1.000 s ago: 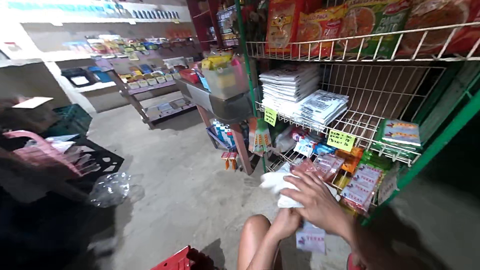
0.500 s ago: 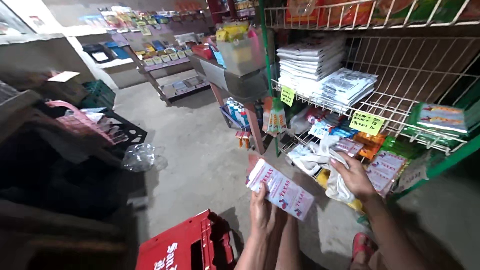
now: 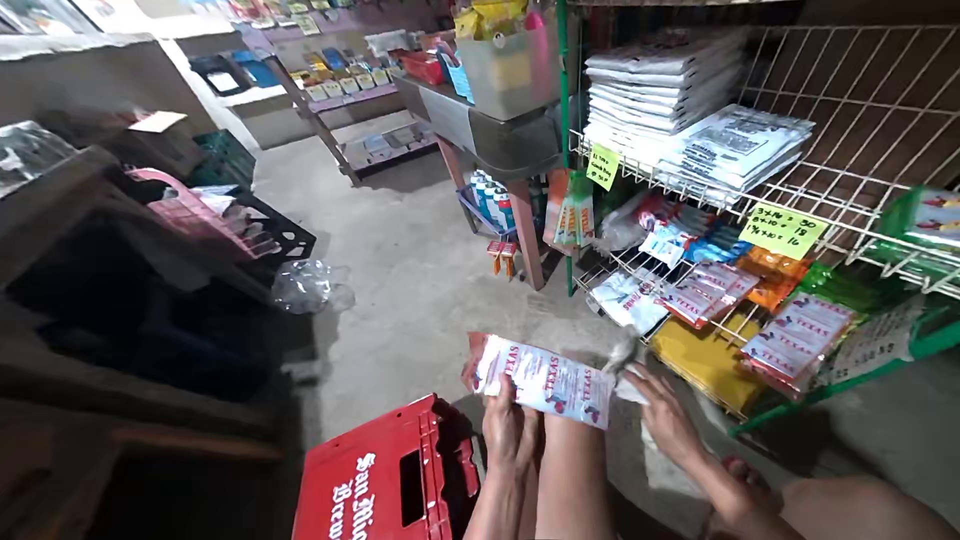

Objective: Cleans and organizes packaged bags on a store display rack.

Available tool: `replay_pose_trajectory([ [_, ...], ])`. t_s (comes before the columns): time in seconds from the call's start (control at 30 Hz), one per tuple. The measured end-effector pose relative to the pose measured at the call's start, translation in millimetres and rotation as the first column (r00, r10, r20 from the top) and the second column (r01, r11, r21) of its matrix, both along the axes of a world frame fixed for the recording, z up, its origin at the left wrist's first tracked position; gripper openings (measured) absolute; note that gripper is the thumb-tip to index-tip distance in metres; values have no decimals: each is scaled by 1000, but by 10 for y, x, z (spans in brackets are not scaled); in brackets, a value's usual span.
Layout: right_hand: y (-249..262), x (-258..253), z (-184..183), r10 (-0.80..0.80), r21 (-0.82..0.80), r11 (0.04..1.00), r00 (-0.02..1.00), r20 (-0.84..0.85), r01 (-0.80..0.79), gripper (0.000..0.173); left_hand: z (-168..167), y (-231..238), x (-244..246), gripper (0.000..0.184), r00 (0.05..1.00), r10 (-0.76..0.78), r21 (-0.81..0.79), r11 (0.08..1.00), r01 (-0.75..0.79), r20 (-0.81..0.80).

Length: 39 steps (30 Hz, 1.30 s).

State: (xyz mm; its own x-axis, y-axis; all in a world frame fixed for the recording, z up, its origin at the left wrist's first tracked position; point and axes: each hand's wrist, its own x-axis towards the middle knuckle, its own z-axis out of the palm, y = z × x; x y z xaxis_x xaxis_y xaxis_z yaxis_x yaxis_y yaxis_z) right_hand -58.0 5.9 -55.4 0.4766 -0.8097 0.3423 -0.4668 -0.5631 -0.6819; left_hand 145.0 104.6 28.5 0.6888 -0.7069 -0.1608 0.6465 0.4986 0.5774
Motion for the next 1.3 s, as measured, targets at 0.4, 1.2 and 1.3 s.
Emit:
replay_pose_trajectory([
  [0.4,-439,-778,829,53,345,939,990,-131,-5,62,521,-259,-280,23,645,-460,240,883,402,610],
  [1.2,-257,-870,874,220,-186,963,968,118,-196,33,443,-847,-593,31,-34,79,-60,925,374,996],
  [1.3,-225,-885,870,287,-103,956,946,149,-273,32,417,-823,-647,24,59,8,-36,870,491,998],
])
